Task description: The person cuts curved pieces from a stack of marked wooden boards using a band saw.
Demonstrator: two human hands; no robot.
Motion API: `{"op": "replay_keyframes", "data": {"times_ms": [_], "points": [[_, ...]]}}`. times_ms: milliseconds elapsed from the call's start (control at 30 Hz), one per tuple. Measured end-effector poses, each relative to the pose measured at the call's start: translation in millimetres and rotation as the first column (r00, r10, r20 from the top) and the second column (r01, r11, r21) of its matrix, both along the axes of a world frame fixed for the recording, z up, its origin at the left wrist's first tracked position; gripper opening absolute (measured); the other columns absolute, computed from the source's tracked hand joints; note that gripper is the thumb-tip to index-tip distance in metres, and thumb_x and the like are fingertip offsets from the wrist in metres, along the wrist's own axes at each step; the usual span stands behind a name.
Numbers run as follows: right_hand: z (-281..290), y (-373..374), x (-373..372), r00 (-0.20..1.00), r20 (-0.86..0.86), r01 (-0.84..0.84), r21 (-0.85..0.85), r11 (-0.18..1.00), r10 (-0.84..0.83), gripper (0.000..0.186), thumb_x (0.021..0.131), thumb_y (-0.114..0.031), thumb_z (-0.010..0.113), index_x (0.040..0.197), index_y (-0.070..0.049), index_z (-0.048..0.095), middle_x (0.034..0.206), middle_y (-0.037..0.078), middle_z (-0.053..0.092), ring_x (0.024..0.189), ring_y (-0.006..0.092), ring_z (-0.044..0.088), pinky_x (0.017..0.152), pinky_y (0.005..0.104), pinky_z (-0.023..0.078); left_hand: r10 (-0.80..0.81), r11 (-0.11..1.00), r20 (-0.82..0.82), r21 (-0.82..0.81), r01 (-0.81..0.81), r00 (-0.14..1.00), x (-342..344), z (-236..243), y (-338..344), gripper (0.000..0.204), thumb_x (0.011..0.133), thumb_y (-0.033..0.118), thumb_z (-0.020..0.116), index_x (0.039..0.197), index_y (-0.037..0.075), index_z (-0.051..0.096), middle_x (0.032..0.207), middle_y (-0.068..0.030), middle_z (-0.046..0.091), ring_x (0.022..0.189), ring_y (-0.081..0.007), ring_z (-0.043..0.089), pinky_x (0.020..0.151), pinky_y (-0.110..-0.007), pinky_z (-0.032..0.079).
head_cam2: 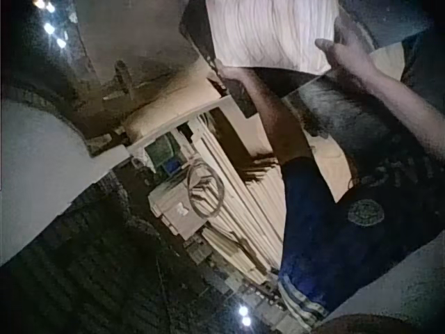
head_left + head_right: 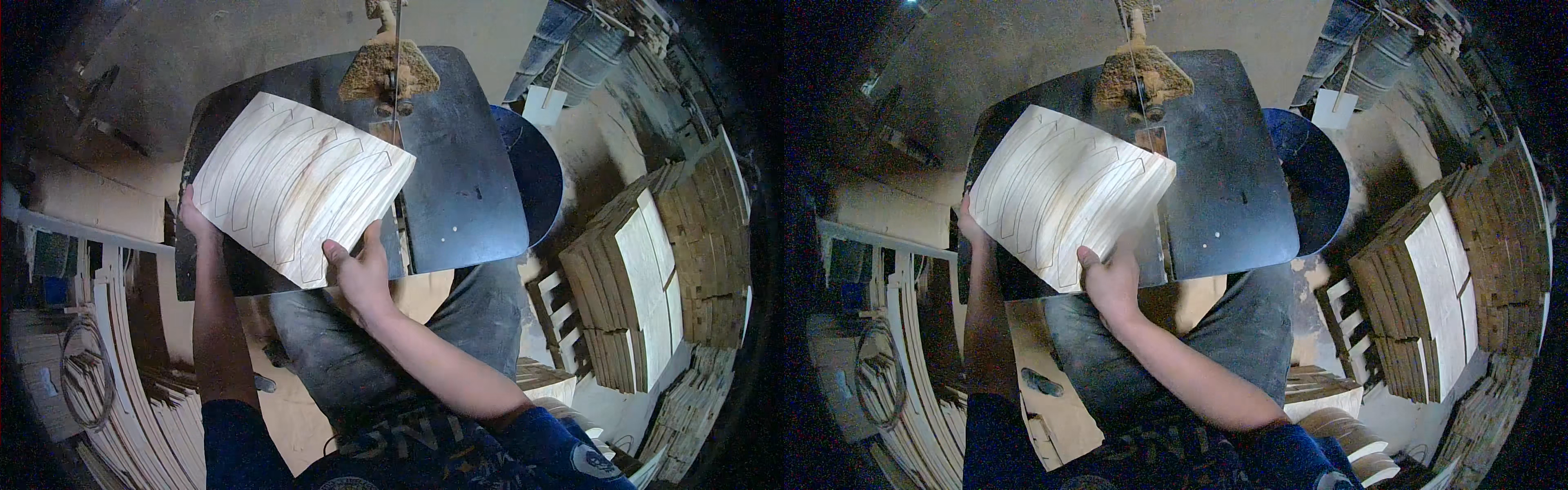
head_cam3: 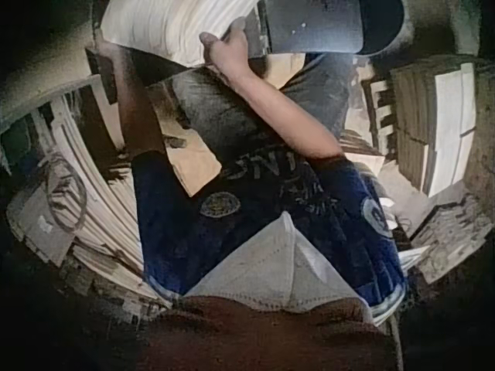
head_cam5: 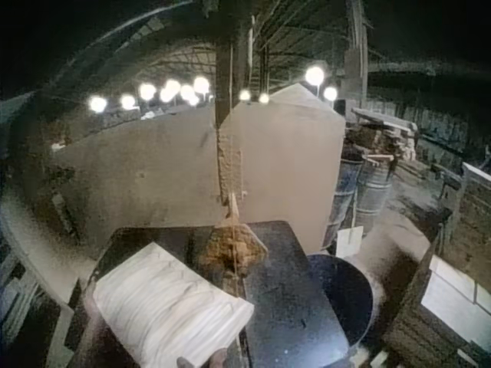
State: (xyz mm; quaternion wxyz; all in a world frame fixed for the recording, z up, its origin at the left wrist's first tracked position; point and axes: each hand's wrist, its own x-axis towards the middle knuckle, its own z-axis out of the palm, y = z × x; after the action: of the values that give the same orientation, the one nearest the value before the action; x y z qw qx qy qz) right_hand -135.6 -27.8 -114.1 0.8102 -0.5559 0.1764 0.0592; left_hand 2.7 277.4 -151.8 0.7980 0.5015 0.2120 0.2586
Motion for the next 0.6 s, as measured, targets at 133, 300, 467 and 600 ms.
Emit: {"op": "replay_keyframes", "data": {"times_ms": [133, 300, 467, 600], "points": [[2, 0, 4, 0.999, 0.001, 0.032, 0.054, 0.998, -0.032, 0.062, 0.089, 0.01, 0.057, 0.144, -0.001, 0.03, 0.137, 0.016, 0.051, 0.122, 0.0245, 0.051, 0.101, 0.0335, 0.042, 0.002, 1.0, 0.003, -0.004, -0.002, 1.0, -3, 4, -5, 0.047, 0.096, 0.026, 0.049, 0.122, -0.012, 0.057, 0.118, -0.0216, 0.065, 0.103, -0.033, 0.066, 0.093, -0.041, 0.051], [3, -6, 6, 1.0, -0.017, -0.01, 0.081, 0.997, 0.012, 0.072, 0.087, 0.003, 0.063, 0.148, 0.001, 0.024, 0.146, 0.02, 0.039, 0.132, 0.0281, 0.04, 0.108, 0.0342, 0.033, 0.039, 0.999, 0.043, -0.004, -0.039, 0.998, -6, 7, -12, 0.047, 0.096, 0.026, 0.049, 0.123, -0.012, 0.056, 0.119, -0.0222, 0.064, 0.104, -0.0339, 0.066, 0.094, -0.042, 0.05], [-3, -5, 9, 0.999, -0.003, -0.046, 0.083, 0.995, 0.046, 0.087, 0.086, -0.003, 0.067, 0.153, 0.003, 0.013, 0.16, 0.022, 0.019, 0.146, 0.0307, 0.022, 0.118, 0.0349, 0.018, 0.044, 0.999, 0.007, -0.014, -0.044, 0.999, -6, 9, -13, 0.048, 0.096, 0.025, 0.049, 0.123, -0.013, 0.056, 0.12, -0.0222, 0.064, 0.105, -0.0344, 0.065, 0.094, -0.043, 0.05], [-7, -2, 11, 1.0, -0.012, 0.023, 0.008, 1.0, -0.023, 0.055, 0.091, 0.004, 0.06, 0.138, -0.002, 0.034, 0.113, 0.012, 0.058, 0.091, 0.018, 0.057, 0.075, 0.0298, 0.048, 0.056, 0.998, 0.018, 0.039, -0.057, 0.998, -8, 7, -13, 0.047, 0.096, 0.025, 0.049, 0.123, -0.013, 0.056, 0.119, -0.0213, 0.064, 0.104, -0.034, 0.065, 0.093, -0.043, 0.051]]}}
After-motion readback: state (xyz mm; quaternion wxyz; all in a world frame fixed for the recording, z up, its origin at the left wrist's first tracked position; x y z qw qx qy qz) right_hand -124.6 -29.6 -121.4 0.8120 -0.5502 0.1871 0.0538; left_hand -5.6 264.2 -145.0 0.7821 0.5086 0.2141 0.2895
